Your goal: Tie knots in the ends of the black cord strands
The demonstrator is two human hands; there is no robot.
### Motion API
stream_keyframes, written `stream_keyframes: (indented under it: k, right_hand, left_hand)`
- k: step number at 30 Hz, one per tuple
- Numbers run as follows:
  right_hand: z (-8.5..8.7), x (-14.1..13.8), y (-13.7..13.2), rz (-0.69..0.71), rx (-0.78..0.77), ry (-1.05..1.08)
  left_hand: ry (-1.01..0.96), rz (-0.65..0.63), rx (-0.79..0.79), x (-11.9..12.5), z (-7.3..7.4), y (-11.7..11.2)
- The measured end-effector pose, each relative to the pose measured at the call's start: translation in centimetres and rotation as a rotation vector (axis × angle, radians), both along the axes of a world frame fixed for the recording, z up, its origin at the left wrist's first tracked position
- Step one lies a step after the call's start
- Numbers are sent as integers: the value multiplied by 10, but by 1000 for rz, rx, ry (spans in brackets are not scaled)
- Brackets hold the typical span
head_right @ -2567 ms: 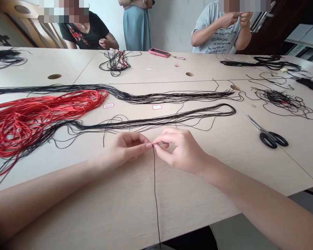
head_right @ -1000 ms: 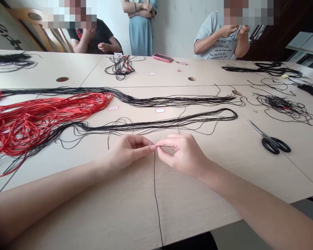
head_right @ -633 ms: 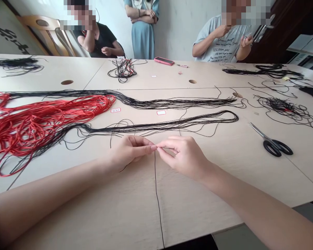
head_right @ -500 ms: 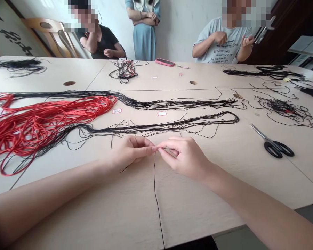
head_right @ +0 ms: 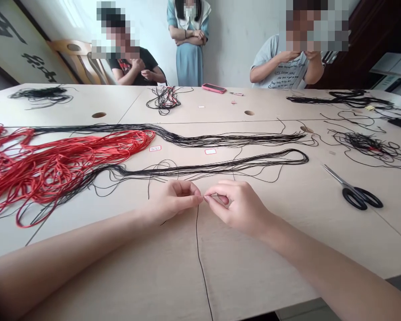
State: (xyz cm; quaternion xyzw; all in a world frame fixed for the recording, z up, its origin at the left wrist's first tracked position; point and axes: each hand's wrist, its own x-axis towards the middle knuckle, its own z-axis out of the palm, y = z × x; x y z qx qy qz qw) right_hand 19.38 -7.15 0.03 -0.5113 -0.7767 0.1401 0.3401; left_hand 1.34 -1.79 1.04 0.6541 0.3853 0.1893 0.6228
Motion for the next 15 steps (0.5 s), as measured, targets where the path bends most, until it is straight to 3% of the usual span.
stream_keyframes:
  k: [7, 12, 15]
  right_hand:
    - [-2, 1, 3, 12, 0, -15]
    - [-1, -4, 4, -137, 207, 81]
    - [-2, -10, 1, -130, 223, -21]
  left_hand:
    - [38, -13, 6, 0, 1, 1]
    - [-5, 39, -51, -1, -3, 3]
    - [-53, 65, -55, -1, -5, 4]
